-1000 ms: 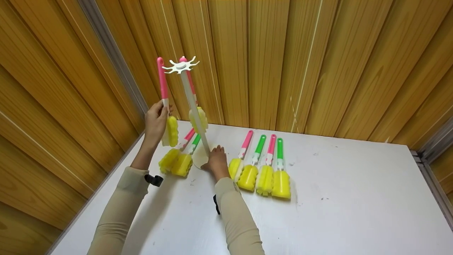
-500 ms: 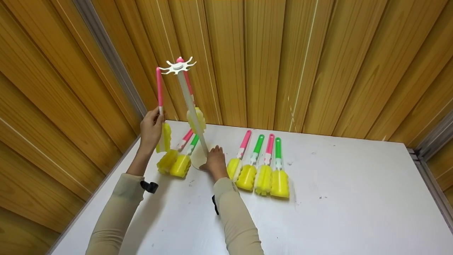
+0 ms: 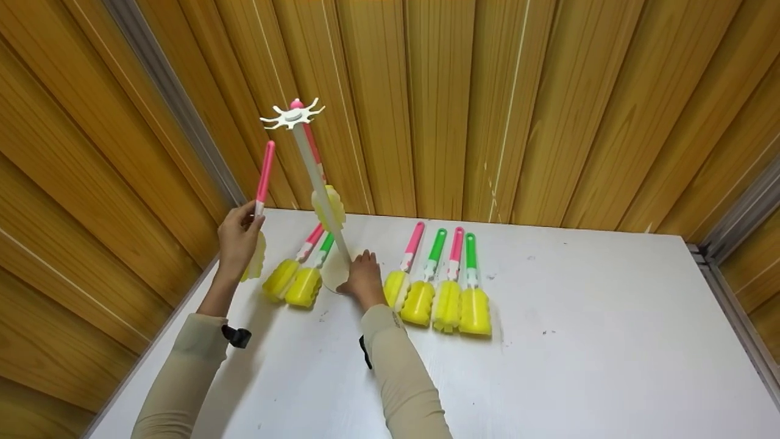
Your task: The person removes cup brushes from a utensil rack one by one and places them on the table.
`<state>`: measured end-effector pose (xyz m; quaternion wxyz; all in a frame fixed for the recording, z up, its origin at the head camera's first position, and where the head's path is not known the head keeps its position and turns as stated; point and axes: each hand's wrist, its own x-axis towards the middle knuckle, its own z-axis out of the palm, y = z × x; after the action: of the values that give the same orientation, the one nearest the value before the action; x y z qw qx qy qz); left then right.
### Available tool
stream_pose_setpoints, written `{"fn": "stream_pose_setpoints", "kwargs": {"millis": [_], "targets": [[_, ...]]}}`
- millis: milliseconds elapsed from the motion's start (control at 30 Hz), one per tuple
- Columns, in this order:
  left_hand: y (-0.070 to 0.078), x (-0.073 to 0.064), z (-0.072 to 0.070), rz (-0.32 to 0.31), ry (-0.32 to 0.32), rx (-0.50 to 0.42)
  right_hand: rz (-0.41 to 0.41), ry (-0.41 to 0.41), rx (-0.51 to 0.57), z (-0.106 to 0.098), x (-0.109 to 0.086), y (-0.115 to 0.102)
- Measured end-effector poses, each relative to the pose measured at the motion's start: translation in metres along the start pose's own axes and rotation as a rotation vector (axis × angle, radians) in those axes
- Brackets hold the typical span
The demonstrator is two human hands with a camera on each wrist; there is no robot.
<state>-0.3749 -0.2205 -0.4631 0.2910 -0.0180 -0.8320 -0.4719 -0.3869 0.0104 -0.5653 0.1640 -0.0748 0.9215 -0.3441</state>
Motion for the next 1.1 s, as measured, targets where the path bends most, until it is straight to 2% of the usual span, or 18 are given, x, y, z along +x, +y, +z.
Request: {"fn": "stream_pose_setpoints", "kwargs": {"millis": [267,567,900,1100], "targets": [[-0.019,0.003,-0.008,-0.029,-0.001,0.061,0.006,0.005,0.007,-0.001,0.000,0.001],[-0.041,0.003,-0.008,0.003,0.005,0.153,-0.019,0.011,-0.017,0.000,0.000,0.002],[-0.069,0.008,0.004,-0.061,-0.111,0.298,-0.007,0.017,0.010,0.000,0.001,0.002],[-0.082,0.009,0.009,-0.076,-0.156,0.332,0.015,0.005,0.025,0.001,0.003,0.002]]}}
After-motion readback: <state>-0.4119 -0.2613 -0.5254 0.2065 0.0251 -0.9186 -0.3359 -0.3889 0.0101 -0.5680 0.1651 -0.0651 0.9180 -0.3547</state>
